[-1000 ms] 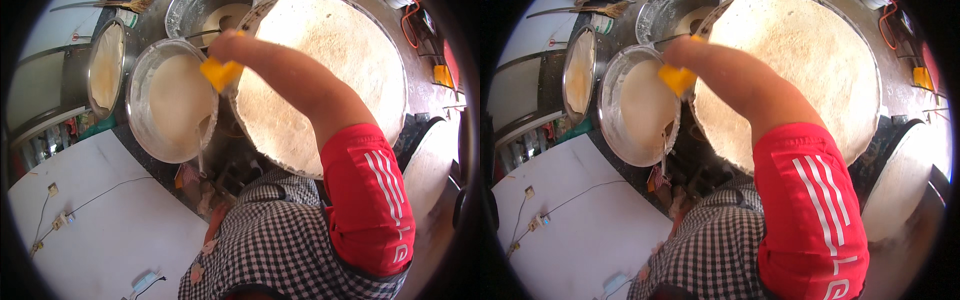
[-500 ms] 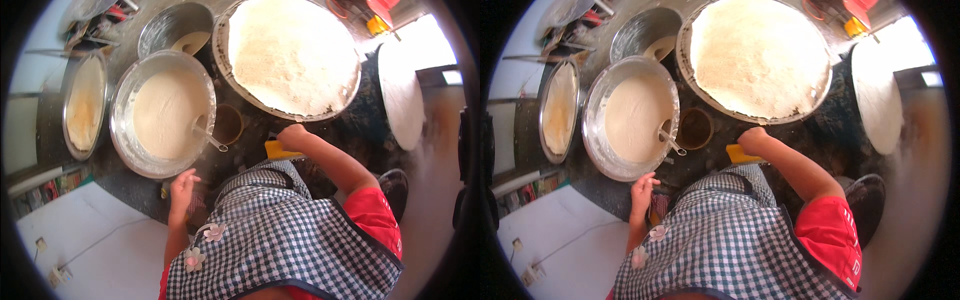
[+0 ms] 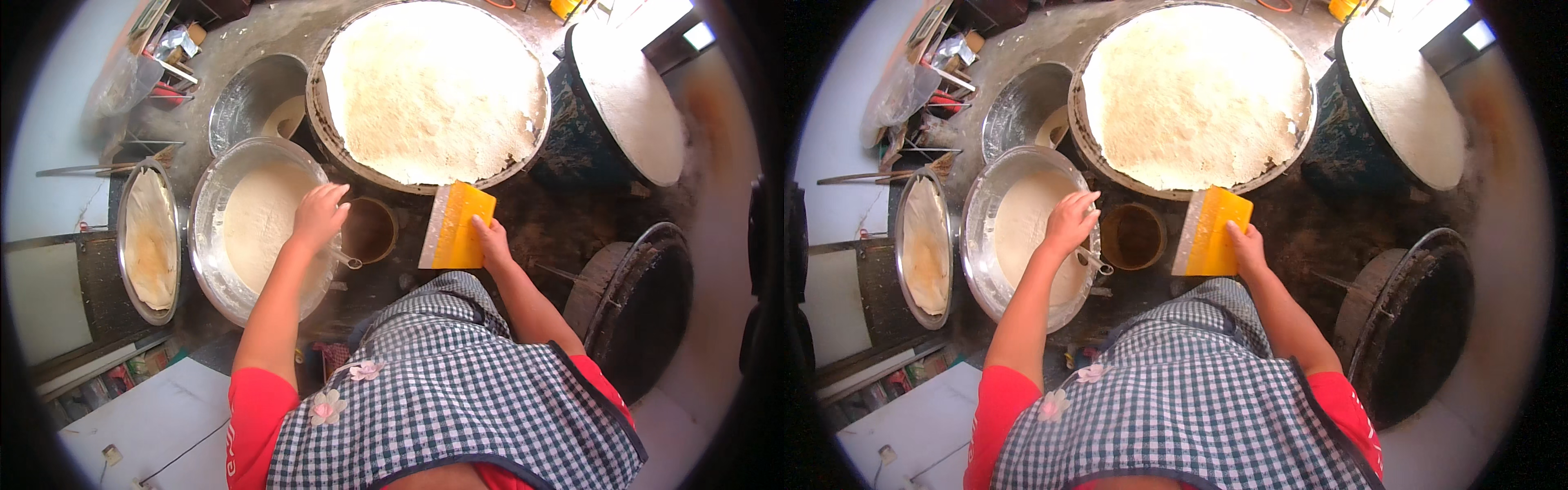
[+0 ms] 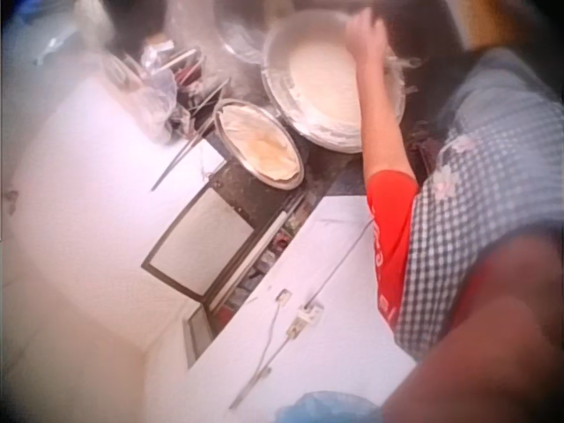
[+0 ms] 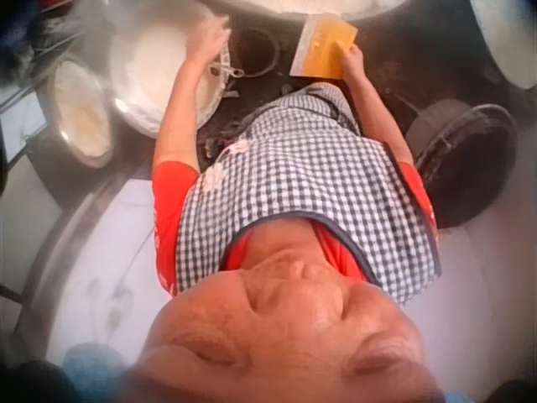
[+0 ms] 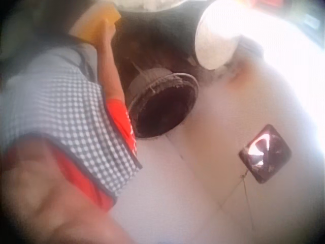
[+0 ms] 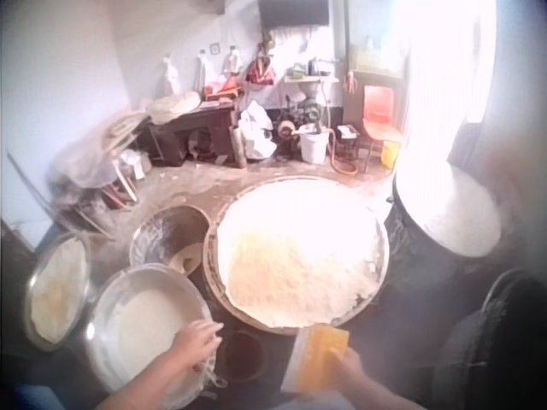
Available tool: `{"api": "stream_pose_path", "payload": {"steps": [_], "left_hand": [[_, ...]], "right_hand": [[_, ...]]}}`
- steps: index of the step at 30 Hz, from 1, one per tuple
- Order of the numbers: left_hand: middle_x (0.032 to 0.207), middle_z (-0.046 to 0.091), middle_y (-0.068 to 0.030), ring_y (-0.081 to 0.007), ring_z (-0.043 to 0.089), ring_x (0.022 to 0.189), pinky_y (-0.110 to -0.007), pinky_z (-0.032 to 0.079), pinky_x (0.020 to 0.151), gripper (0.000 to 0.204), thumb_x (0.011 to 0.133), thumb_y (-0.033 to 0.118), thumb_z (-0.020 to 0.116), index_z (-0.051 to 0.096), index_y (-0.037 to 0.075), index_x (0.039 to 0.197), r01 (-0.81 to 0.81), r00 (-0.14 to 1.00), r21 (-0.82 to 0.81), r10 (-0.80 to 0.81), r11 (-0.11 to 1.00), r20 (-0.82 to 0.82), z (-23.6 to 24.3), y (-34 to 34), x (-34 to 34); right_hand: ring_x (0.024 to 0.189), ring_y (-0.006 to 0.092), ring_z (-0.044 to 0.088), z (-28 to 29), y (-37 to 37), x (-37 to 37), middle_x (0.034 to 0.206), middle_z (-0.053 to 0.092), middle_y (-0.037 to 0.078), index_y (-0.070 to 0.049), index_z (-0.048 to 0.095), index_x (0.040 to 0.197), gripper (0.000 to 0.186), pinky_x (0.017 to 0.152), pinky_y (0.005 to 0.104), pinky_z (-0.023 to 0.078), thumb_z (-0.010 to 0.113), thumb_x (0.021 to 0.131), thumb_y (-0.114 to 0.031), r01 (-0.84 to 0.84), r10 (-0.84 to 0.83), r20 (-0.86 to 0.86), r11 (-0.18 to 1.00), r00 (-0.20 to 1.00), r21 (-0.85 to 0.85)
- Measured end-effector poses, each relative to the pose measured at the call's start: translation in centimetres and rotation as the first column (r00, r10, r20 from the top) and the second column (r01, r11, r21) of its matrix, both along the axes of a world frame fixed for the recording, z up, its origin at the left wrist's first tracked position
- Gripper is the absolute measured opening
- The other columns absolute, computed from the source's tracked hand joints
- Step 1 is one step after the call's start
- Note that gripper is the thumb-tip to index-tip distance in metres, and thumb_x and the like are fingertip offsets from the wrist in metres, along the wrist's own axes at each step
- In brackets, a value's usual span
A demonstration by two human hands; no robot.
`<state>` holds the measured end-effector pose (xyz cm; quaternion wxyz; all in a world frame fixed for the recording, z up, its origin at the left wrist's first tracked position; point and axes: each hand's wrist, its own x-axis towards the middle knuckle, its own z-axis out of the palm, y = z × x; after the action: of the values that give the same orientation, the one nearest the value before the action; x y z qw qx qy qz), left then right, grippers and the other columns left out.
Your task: The person pours batter onto a hot griddle, spreads it into a thin circle with a spatula, cooks the crepe, then lifts and transfers it to a tray. The cycle repeats with additional crepes.
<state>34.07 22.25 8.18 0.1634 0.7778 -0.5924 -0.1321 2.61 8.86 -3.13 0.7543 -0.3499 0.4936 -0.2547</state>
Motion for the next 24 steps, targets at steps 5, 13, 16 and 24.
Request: {"api": "stream_pose_path", "payload": {"steps": [5, 13, 16, 24], "left_hand": [[0.13, 0.041, -0.0115, -0.0281, 0.029, 0.127, -0.042, 0.023, 0.105, 0.056, 0.069, 0.023, 0.069, 0.048, 0.013, 0.12, 0.074, 0.952, 0.11, -0.103, 0.991, 0.288, -2.5, -6.1, 0.5], [0.11, 0.056, -0.0056, -0.0274, 0.039, 0.121, -0.046, 0.027, 0.102, 0.014, 0.064, 0.013, 0.067, 0.058, 0.011, 0.074, 0.265, 0.917, -0.111, -0.215, 0.958, 0.337, -1.2, -14.2, 2.6], [0.101, 0.061, -0.0028, -0.026, 0.045, 0.117, -0.045, 0.031, 0.1, 0.011, 0.064, 0.009, 0.063, 0.054, 0.012, 0.07, 0.442, 0.855, -0.088, -0.39, 0.892, 0.341, 2.2, -16.8, 3.1], [0.069, 0.057, -0.0044, -0.0232, 0.062, 0.086, -0.034, 0.048, 0.068, 0.009, 0.067, 0.01, 0.06, 0.051, 0.01, 0.069, 0.536, 0.836, -0.395, -0.407, 0.746, 0.367, 11.9, -20.6, 3.7]], "right_hand": [[0.077, 0.0162, 0.059, 1.5, -1.0, 4.7, 0.092, 0.06, 0.008, 0.001, 0.051, 0.104, 0.027, 0.07, 0.0299, 0.049, 0.055, 0.087, -0.02, -0.068, 0.065, 0.074, 0.996, 0.995, 0.051], [0.085, 0.0209, 0.06, 5.7, -4.3, 4.1, 0.098, 0.06, 0.011, 0.001, 0.05, 0.107, 0.031, 0.077, 0.0348, 0.05, 0.054, 0.088, -0.023, -0.162, 0.128, 0.145, 0.953, 0.981, 0.256], [0.085, 0.0204, 0.06, 6.2, -4.7, 3.8, 0.098, 0.06, 0.011, 0.001, 0.05, 0.108, 0.031, 0.079, 0.0339, 0.049, 0.054, 0.088, -0.022, -0.194, 0.152, 0.174, 0.944, 0.973, 0.265], [0.081, 0.0169, 0.058, 6.3, -3.2, 2.5, 0.093, 0.059, 0.007, 0.0, 0.051, 0.104, 0.027, 0.075, 0.0311, 0.048, 0.056, 0.086, -0.02, -0.092, 0.078, 0.094, 0.985, 0.992, 0.146]]}}
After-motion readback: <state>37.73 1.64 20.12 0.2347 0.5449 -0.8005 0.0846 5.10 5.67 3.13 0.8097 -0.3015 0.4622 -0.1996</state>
